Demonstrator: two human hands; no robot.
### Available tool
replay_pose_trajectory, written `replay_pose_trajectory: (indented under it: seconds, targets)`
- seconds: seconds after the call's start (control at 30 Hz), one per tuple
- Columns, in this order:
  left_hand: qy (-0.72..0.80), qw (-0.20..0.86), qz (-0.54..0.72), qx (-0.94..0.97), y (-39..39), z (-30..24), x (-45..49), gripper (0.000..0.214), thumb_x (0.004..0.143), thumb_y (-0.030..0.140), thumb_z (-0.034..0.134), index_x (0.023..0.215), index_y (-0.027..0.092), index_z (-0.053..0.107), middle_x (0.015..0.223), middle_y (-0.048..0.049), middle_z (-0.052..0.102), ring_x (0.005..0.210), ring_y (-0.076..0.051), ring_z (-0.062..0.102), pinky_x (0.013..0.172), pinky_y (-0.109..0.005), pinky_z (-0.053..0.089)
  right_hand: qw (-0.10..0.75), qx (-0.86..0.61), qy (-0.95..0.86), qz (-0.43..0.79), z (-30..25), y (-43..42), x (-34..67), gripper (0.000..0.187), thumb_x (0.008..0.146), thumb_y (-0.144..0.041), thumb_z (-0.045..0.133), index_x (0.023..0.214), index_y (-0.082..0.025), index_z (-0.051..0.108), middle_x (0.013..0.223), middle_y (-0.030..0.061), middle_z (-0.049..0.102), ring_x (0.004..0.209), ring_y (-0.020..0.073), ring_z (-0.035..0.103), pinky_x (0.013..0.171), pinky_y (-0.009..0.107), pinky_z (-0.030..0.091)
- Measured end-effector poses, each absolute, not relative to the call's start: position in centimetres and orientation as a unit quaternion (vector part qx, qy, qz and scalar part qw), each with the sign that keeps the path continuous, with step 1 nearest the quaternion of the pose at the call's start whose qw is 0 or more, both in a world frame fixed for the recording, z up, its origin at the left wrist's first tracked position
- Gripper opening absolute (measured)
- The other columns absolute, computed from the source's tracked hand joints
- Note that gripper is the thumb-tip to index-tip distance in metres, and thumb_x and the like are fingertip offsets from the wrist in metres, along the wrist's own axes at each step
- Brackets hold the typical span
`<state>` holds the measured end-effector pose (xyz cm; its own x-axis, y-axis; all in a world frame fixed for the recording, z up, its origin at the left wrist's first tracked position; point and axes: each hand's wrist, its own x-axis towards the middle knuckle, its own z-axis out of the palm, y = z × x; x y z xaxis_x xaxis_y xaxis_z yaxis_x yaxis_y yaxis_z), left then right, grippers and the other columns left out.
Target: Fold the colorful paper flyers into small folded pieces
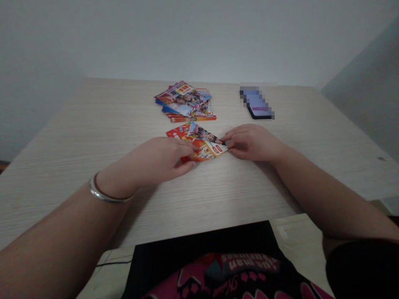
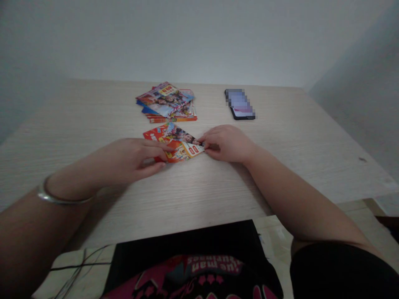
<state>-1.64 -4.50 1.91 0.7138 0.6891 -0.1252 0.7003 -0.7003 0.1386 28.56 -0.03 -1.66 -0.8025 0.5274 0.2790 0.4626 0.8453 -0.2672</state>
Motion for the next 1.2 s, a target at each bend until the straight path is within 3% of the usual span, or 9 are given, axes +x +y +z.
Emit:
replay_pose_trajectory:
  seconds: [0.13, 0.3, 0.4, 0.53, 0.63, 0.8, 0.93, 1.07, 1.2]
  targets:
    - [0.414, 0.074, 0.008, 0.907, -4.1, 1.5, -1.8, 0.033, 0.101, 0.035, 0.040, 0.097, 0.020, 0.069, 0.088, -0.0058, 0.072, 0.075, -0.021, 0.065, 0.070, -0.033, 0.049, 0.173, -0.274, -0.941, 0.101, -1.6, -0.4, 28.3, 0.012, 0.087, -0.027, 0.065, 0.082, -0.022, 0.074, 0.117, 0.0054, 0.082, 0.103, 0.0233, 0.076, 0.088, 0.037, 0.055]
    - [0.437, 0.056, 0.134, 0.888, -3.7, 0.1, -1.8, 0.033, 0.101, 0.033, 0.039, 0.099, 0.017, 0.068, 0.124, -0.0138, 0.069, 0.118, -0.026, 0.065, 0.105, -0.040, 0.053, 0.186, -0.287, -0.933, 0.115, -1.8, -0.7, 27.1, 0.019, 0.092, -0.036, 0.064, 0.096, -0.022, 0.078, 0.111, 0.0065, 0.082, 0.103, 0.0237, 0.075, 0.091, 0.038, 0.055]
    - [0.476, 0.033, 0.155, 0.865, -3.5, -0.5, -1.7, 0.030, 0.101, 0.030, 0.042, 0.096, 0.015, 0.069, 0.133, -0.0169, 0.067, 0.129, -0.029, 0.061, 0.113, -0.043, 0.049, 0.188, -0.318, -0.922, 0.117, -2.0, -1.0, 26.0, 0.021, 0.096, -0.032, 0.061, 0.101, -0.022, 0.079, 0.110, 0.0066, 0.082, 0.101, 0.0224, 0.075, 0.090, 0.036, 0.054]
    - [0.516, -0.007, 0.117, 0.848, -3.3, -0.8, -1.5, 0.029, 0.100, 0.030, 0.045, 0.101, 0.015, 0.070, 0.110, -0.0149, 0.076, 0.102, -0.028, 0.070, 0.093, -0.042, 0.057, 0.182, -0.372, -0.908, 0.068, -2.3, -1.4, 24.9, 0.022, 0.096, -0.030, 0.061, 0.109, -0.023, 0.078, 0.095, 0.0047, 0.082, 0.089, 0.0218, 0.074, 0.081, 0.034, 0.051]
    - [0.535, -0.034, 0.083, 0.840, -3.1, -0.8, -1.5, 0.030, 0.101, 0.032, 0.046, 0.101, 0.015, 0.071, 0.094, -0.0128, 0.076, 0.086, -0.026, 0.070, 0.077, -0.037, 0.055, 0.189, -0.403, -0.894, 0.053, -2.4, -1.8, 24.6, 0.030, 0.096, -0.028, 0.061, 0.123, -0.029, 0.074, 0.100, 0.0013, 0.083, 0.086, 0.0200, 0.074, 0.074, 0.031, 0.048]
    - [0.513, -0.060, 0.056, 0.854, -2.9, -0.8, -1.5, 0.028, 0.100, 0.029, 0.047, 0.094, 0.014, 0.069, 0.093, -0.0139, 0.075, 0.092, -0.028, 0.069, 0.084, -0.038, 0.053, 0.178, -0.368, -0.912, 0.027, -2.3, -2.3, 24.5, 0.032, 0.097, -0.027, 0.063, 0.126, -0.029, 0.076, 0.114, 0.0047, 0.082, 0.094, 0.0212, 0.074, 0.076, 0.031, 0.048]
    - [0.498, -0.072, 0.051, 0.863, -3.1, -0.9, -1.5, 0.030, 0.102, 0.028, 0.043, 0.098, 0.013, 0.069, 0.096, -0.0154, 0.075, 0.099, -0.031, 0.068, 0.091, -0.042, 0.053, 0.206, -0.391, -0.889, 0.122, -2.2, -2.1, 23.9, 0.038, 0.093, -0.023, 0.065, 0.130, -0.025, 0.074, 0.097, 0.0035, 0.081, 0.082, 0.0178, 0.070, 0.073, 0.029, 0.048]
    - [0.492, -0.068, 0.059, 0.866, -3.4, -1.0, -1.4, 0.030, 0.103, 0.024, 0.040, 0.102, 0.012, 0.068, 0.100, -0.0159, 0.074, 0.101, -0.030, 0.069, 0.092, -0.041, 0.053, 0.239, -0.398, -0.855, 0.233, -2.5, -1.7, 23.2, 0.031, 0.091, -0.019, 0.063, 0.118, -0.021, 0.077, 0.084, 0.0005, 0.078, 0.073, 0.0137, 0.066, 0.068, 0.026, 0.046]
    - [0.506, -0.037, 0.061, 0.859, -3.4, -1.0, -1.4, 0.027, 0.102, 0.026, 0.043, 0.101, 0.014, 0.067, 0.099, -0.0146, 0.073, 0.098, -0.027, 0.068, 0.090, -0.038, 0.054, 0.255, -0.405, -0.842, 0.249, -3.3, -1.4, 23.0, 0.025, 0.092, -0.021, 0.062, 0.111, -0.021, 0.079, 0.088, 0.0023, 0.079, 0.073, 0.0144, 0.066, 0.068, 0.027, 0.048]
